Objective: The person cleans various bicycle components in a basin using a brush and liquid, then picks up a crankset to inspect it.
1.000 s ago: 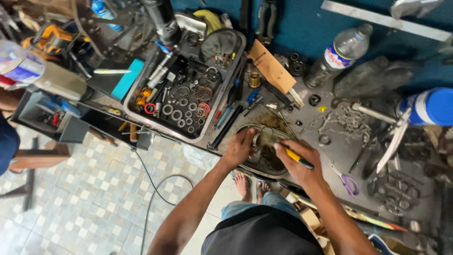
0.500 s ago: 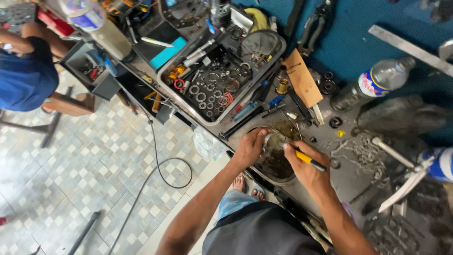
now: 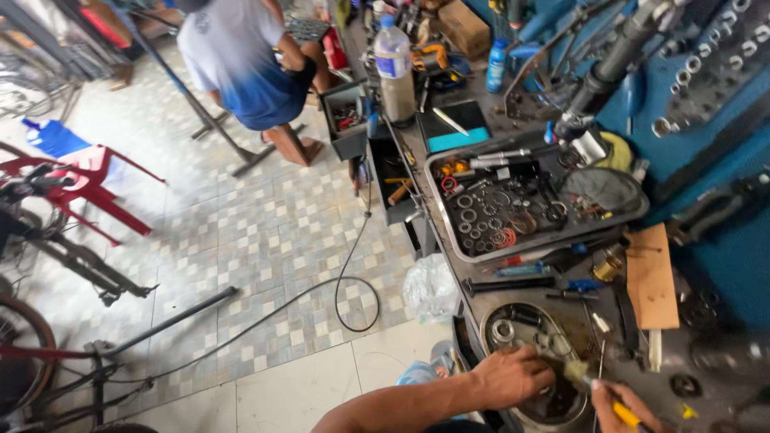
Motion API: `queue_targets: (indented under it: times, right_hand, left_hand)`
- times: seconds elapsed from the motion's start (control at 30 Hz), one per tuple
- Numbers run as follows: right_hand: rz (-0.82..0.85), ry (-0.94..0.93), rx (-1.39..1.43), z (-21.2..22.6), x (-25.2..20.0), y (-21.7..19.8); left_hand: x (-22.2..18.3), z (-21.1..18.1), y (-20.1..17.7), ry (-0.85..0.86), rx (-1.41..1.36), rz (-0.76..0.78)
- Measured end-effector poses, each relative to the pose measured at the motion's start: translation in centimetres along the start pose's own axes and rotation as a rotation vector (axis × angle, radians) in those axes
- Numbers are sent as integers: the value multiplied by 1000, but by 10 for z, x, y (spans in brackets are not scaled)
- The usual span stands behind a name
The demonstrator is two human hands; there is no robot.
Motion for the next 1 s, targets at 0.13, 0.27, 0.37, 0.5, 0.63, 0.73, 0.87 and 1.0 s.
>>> queue_targets:
  times: [0.13,0.27,0.37,0.5,0.63,0.73,0.87,1.0]
  right_hand:
    - [71,-39,-22,14,5,13]
    - [324,18,-548,70,-7,-18]
    - [365,32,-583,103,-14,-34]
    - [309,78,-577,118,-24,-42]
    - [274,-38,-603,104,-23,-36]
    - [377,83,-590,82,-7,-25]
    - [154,-99,-457,61,-14,-13]
    - [178,-233,-392,48,-14,-12]
  left_hand:
    - [4,7,-1,-35,157,121]
    - [7,8,6,-65,167,167]
    - [18,6,6,-31,154,205]
    - [23,3,-4,-94,95,206]
    - [24,8,-1,-61,48,102]
    - [24,15,0,64,269,36]
    - [16,8,-6,-69,48,200]
    - [18,11,12,-54,154,163]
Point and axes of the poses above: each hand's wrist, its own x-axis towards the middle knuckle, its own y-axis out of the palm, z = x × y, the point moved 1 cm from there along x, towards the middle knuckle, and after that the axes turned 9 degrees about -x, right-handed, at the moved point
